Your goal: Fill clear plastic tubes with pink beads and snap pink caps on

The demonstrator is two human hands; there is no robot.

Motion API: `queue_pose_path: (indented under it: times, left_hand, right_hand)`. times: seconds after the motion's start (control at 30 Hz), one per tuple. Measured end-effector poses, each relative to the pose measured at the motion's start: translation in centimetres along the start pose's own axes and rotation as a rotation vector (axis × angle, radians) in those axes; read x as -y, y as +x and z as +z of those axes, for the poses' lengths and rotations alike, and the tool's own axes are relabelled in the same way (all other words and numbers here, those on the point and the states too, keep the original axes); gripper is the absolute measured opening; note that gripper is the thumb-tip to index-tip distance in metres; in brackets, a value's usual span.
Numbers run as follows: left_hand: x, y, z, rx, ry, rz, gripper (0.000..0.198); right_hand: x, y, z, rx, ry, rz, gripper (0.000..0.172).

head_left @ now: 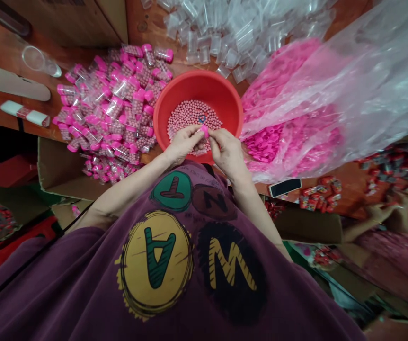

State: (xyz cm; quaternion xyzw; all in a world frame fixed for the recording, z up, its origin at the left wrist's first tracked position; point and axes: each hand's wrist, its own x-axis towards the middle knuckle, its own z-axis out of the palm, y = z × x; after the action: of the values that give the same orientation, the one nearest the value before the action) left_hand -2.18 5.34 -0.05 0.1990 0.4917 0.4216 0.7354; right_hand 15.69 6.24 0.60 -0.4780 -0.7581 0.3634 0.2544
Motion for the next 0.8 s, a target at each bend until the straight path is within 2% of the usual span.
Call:
queue_pose_path:
  times: [0.1, 0.17, 0.27, 0.33, 0.4, 0.5, 0.57, 0.63, 0.67, 0.8]
  left_hand:
    - [-0.2, -0.1, -0.3, 0.004, -0.01, -0.051, 0.023]
    - [-0.7, -0.1, -0.5, -0.004, 0.005, -0.052, 0.024]
    - [-1.6, -0.2, -0.5, -0.02, 0.076, -0.023, 0.022]
    - [-1.9, -0.2, -0.5, -0.017, 0.114, 0.004, 0.018]
    - [-1.8, -0.2, -0.6, -0.018, 0.125, 0.027, 0.015]
    - [-1.4, -0.1, -0.6, -0.041, 0.11, 0.021, 0.019]
    - [-1.0, 0.1, -0.5, -0.062, 0.087, 0.005, 0.021]
    - [-0.6, 0.2, -0.3, -0.081, 0.059, -0.003, 0.02]
    - [-0.4, 0.2, -0.2, -0.087, 0.05, -0.004, 0.02]
    - [0.2, 0.2, -0.1, -0.08, 0.042, 0.013, 0.029]
  right_hand:
    - [-0.5, 0.0, -0.2, 0.031, 0.027, -0.013, 0.029]
    - [-1.2, 0.0, 0.6, -0.061, 0.106, 0.016, 0.032]
    - [-2.3, 0.2, 2.5, -0.243, 0.251, 0.119, 0.049]
    - [-2.5, 0.4, 3.1, -0.276, 0.305, 0.171, 0.052]
    - [-2.1, 0.4, 2.9, -0.23, 0.284, 0.163, 0.045]
    - [-0.8, 0.1, 1.9, -0.109, 0.127, 0.064, 0.036]
    - [0.1, -0.1, 1.6, -0.048, -0.025, 0.023, 0.051]
    - [0.5, -0.2, 1.9, -0.015, -0.175, 0.044, 0.071]
    - [0.5, -0.2, 2.3, -0.002, -0.237, 0.066, 0.076]
    - [-0.1, -0.1, 3.6, 0.028, -0.349, 0.109, 0.072]
